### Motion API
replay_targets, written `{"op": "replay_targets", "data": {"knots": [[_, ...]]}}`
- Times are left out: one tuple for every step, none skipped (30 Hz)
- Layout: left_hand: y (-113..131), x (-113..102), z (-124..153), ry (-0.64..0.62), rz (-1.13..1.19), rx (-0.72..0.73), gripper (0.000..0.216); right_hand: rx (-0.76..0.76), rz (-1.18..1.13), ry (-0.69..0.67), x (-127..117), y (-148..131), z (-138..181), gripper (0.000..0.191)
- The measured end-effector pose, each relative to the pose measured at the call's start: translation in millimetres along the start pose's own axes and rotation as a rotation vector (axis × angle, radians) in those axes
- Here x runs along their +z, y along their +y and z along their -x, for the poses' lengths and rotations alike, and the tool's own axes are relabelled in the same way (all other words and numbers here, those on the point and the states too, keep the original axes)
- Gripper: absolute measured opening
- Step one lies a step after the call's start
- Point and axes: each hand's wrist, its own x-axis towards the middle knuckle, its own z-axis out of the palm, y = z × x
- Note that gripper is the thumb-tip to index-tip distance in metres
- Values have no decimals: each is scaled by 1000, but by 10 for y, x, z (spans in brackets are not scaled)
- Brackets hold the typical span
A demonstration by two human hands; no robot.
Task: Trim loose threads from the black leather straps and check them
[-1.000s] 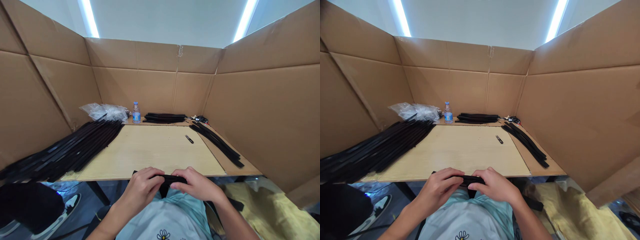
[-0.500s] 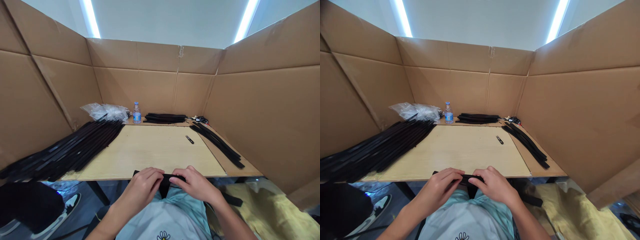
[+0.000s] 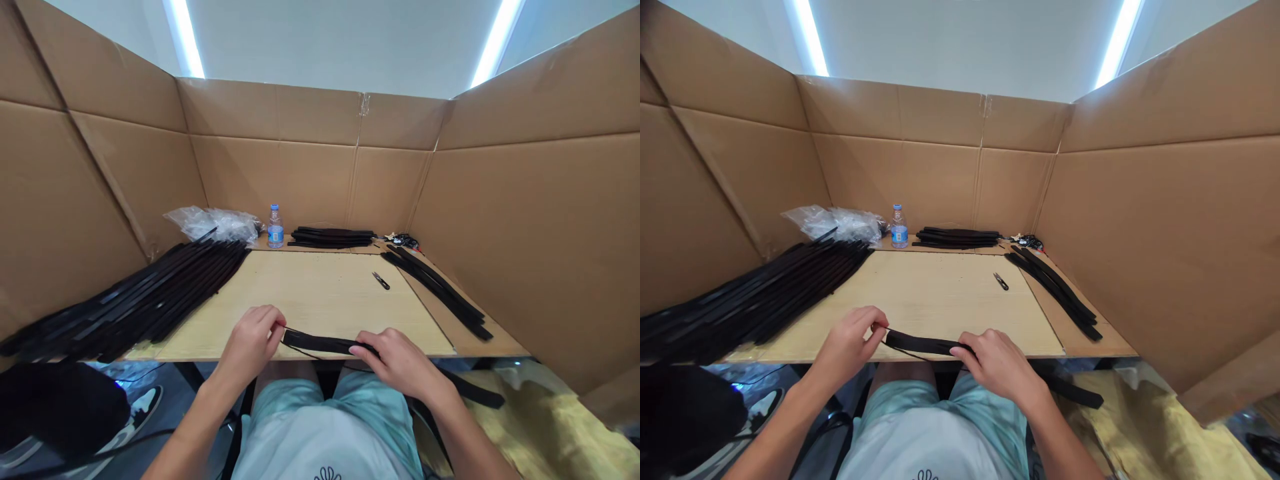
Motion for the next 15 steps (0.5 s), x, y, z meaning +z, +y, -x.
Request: {"op": "replay_targets", "data": {"knots": [[-42,-4,-12,26,39,-47,16,-18,-15,-5,-13,11,6,40],[-81,-1,-21,46,94,-111,16,-43,-34,-13,-25,18,11,40],[-117,10,-29,52,164,-188,15,-73,-58,-22,-34,20,17,40],[-149,33,-32,45,238,-265,15,-107,-85,-28,-41,18,22,40],[-175,68,-31,29,305,-329,15,-141,-116,-29,-43,10,28,40],[-191,114,-25,0,364,-373,16,-172,-147,-24,-43,-2,32,40],[-195,170,-14,-36,401,-386,16,-195,-178,-13,-42,-16,37,40],[-184,232,3,-79,424,-383,17,-208,-205,2,-40,-31,42,39],[-156,295,25,-128,445,-370,17,-209,-228,18,-40,-46,46,39],[-111,357,52,-182,468,-353,18,-201,-244,34,-42,-58,51,38],[-50,414,82,-243,495,-332,18,-186,-256,50,-46,-67,55,37],[25,463,114,-302,519,-310,18,-168,-262,65,-52,-74,59,36],[110,504,147,-353,547,-291,17,-150,-264,76,-59,-79,63,36],[201,537,177,-395,582,-273,17,-137,-264,83,-65,-83,66,35],[294,562,203,-427,638,-269,21,-129,-264,86,-69,-89,68,35]]}}
